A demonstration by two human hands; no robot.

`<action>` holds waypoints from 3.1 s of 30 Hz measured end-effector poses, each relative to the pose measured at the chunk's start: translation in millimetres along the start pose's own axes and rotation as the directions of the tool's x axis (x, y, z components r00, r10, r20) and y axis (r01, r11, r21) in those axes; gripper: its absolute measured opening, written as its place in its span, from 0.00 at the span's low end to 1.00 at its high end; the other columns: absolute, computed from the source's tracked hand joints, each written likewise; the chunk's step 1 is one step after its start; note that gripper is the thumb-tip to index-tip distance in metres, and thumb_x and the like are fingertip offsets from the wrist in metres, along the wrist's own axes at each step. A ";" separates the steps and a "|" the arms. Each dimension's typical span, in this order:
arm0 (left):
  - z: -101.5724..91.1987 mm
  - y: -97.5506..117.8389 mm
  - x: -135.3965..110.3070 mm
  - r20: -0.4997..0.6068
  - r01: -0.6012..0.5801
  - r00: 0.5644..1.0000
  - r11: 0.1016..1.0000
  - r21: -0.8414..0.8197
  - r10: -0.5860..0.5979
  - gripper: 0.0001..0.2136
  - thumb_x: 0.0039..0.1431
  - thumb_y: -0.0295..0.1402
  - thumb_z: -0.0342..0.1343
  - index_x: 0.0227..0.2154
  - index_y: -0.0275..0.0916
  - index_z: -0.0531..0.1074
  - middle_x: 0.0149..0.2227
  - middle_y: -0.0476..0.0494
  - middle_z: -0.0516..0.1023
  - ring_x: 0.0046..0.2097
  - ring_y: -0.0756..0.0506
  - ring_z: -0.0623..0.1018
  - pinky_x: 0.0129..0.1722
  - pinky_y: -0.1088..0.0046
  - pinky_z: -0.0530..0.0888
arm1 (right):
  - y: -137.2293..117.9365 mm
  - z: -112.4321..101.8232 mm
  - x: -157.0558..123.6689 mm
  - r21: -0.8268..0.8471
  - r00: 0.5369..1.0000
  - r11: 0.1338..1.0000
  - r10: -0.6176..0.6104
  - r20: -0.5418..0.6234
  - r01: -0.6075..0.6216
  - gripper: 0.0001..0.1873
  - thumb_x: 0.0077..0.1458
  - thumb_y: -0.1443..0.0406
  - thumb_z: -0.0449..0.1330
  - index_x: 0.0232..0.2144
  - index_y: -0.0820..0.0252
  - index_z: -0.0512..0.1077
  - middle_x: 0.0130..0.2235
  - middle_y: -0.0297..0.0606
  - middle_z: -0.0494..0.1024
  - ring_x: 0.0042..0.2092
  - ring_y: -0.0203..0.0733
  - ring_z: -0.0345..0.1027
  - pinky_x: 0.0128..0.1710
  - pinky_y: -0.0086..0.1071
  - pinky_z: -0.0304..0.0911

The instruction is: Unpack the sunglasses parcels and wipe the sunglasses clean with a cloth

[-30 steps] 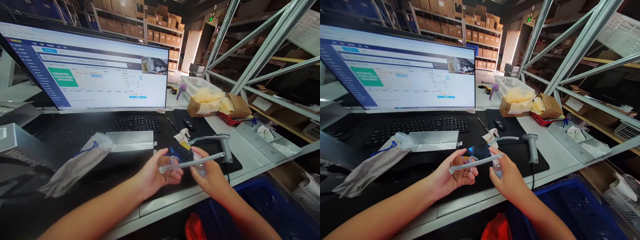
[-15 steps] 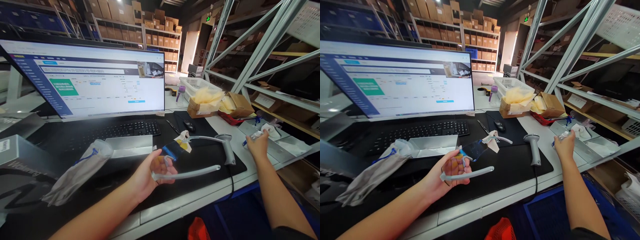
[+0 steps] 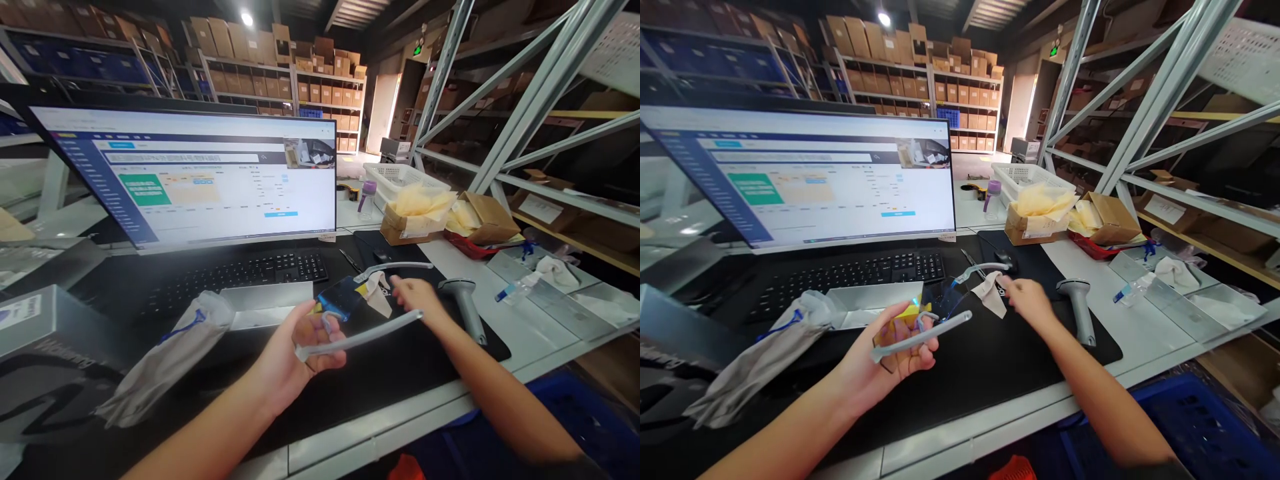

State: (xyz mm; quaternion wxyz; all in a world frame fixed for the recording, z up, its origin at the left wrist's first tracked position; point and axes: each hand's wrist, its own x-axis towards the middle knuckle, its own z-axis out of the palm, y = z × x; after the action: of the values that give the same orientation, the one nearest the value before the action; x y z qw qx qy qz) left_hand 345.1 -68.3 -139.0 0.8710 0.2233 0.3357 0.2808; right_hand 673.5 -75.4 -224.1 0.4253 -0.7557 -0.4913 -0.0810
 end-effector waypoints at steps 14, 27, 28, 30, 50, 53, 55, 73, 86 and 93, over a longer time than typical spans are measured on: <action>0.6 1.7 -10.5 0.003 -0.052 0.999 0.997 0.061 0.052 0.22 0.68 0.40 0.45 0.27 0.30 0.75 0.26 0.38 0.74 0.26 0.46 0.76 0.27 0.69 0.77 | -87.5 -34.2 -62.3 0.089 0.915 0.939 -0.297 -0.273 0.332 0.05 0.58 0.64 0.62 0.30 0.55 0.71 0.39 0.40 0.81 0.39 0.46 0.76 0.39 0.38 0.70; -11.5 -20.1 -5.5 0.293 -0.106 0.956 0.913 0.394 -0.015 0.20 0.61 0.47 0.49 0.27 0.34 0.72 0.24 0.38 0.77 0.23 0.45 0.76 0.28 0.72 0.73 | -131.9 -16.5 -114.6 -0.113 0.714 0.740 -0.671 -0.201 0.663 0.30 0.61 0.74 0.58 0.63 0.47 0.65 0.48 0.36 0.83 0.48 0.47 0.77 0.53 0.46 0.64; -12.3 -20.7 -4.9 0.310 -0.128 0.951 0.898 0.421 -0.010 0.20 0.61 0.47 0.49 0.28 0.34 0.72 0.24 0.38 0.77 0.23 0.45 0.76 0.28 0.72 0.72 | -131.4 -16.4 -116.4 -0.067 0.710 0.735 -0.670 -0.217 0.674 0.32 0.61 0.74 0.58 0.65 0.48 0.64 0.49 0.37 0.82 0.48 0.47 0.78 0.52 0.45 0.66; -14.4 -21.1 -3.5 0.330 -0.167 0.944 0.870 0.465 0.006 0.20 0.61 0.47 0.49 0.28 0.34 0.71 0.25 0.38 0.78 0.23 0.45 0.77 0.28 0.72 0.72 | -133.0 -16.0 -117.1 0.072 0.682 0.688 -0.689 -0.245 0.722 0.32 0.62 0.76 0.56 0.66 0.52 0.61 0.50 0.40 0.82 0.50 0.46 0.78 0.51 0.43 0.71; -23.9 30.2 -15.7 0.309 -0.414 0.905 0.775 0.478 0.293 0.21 0.63 0.49 0.48 0.29 0.34 0.71 0.25 0.40 0.77 0.23 0.46 0.77 0.27 0.73 0.69 | -203.6 -9.4 -37.4 0.007 0.589 0.595 -0.794 -0.150 0.804 0.16 0.62 0.77 0.53 0.48 0.65 0.75 0.44 0.47 0.82 0.47 0.47 0.75 0.45 0.38 0.70; -25.2 34.0 -17.0 0.310 -0.436 0.896 0.769 0.468 0.320 0.21 0.63 0.49 0.48 0.29 0.34 0.71 0.25 0.40 0.77 0.23 0.46 0.77 0.26 0.73 0.69 | -213.0 -0.9 -35.1 0.149 0.616 0.598 -0.769 -0.173 0.788 0.14 0.61 0.78 0.54 0.44 0.64 0.76 0.43 0.45 0.82 0.45 0.45 0.75 0.46 0.37 0.70; -26.1 35.7 -17.4 0.310 -0.458 0.886 0.759 0.463 0.346 0.22 0.63 0.49 0.48 0.28 0.34 0.71 0.24 0.40 0.77 0.23 0.45 0.76 0.26 0.72 0.69 | -218.0 4.8 -34.4 0.346 0.570 0.498 -0.808 -0.147 0.795 0.12 0.61 0.77 0.54 0.42 0.62 0.75 0.43 0.43 0.81 0.46 0.42 0.74 0.47 0.35 0.70; -32.3 41.0 -3.3 0.278 -0.431 0.900 0.776 0.460 0.335 0.26 0.61 0.56 0.50 0.29 0.34 0.72 0.25 0.39 0.78 0.25 0.45 0.78 0.28 0.72 0.71 | -223.0 18.6 -25.2 0.333 0.654 0.578 -0.732 -0.193 0.745 0.14 0.61 0.77 0.55 0.40 0.61 0.77 0.42 0.42 0.83 0.44 0.42 0.76 0.45 0.35 0.72; -32.3 39.1 -2.7 0.294 -0.464 0.884 0.761 0.453 0.364 0.24 0.63 0.52 0.50 0.28 0.33 0.72 0.26 0.38 0.78 0.27 0.45 0.78 0.30 0.70 0.74 | -224.9 19.9 -35.9 0.233 0.660 0.619 -0.718 -0.219 0.750 0.13 0.62 0.75 0.55 0.42 0.61 0.78 0.42 0.44 0.83 0.43 0.43 0.76 0.45 0.36 0.71; -31.0 40.7 -9.0 0.297 -0.510 0.860 0.705 0.493 0.415 0.24 0.62 0.53 0.52 0.31 0.33 0.72 0.27 0.38 0.79 0.27 0.45 0.79 0.30 0.72 0.74 | -218.1 12.0 -30.1 0.131 0.674 0.666 -0.690 -0.263 0.734 0.14 0.60 0.77 0.57 0.43 0.63 0.79 0.42 0.44 0.84 0.44 0.46 0.77 0.47 0.37 0.71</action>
State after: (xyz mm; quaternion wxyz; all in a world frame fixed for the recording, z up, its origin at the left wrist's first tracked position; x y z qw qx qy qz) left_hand 303.8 -37.5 -132.2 0.6931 0.5657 0.2626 0.3616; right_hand 477.8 -53.2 -125.0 0.4873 -0.4372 -0.7110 -0.2568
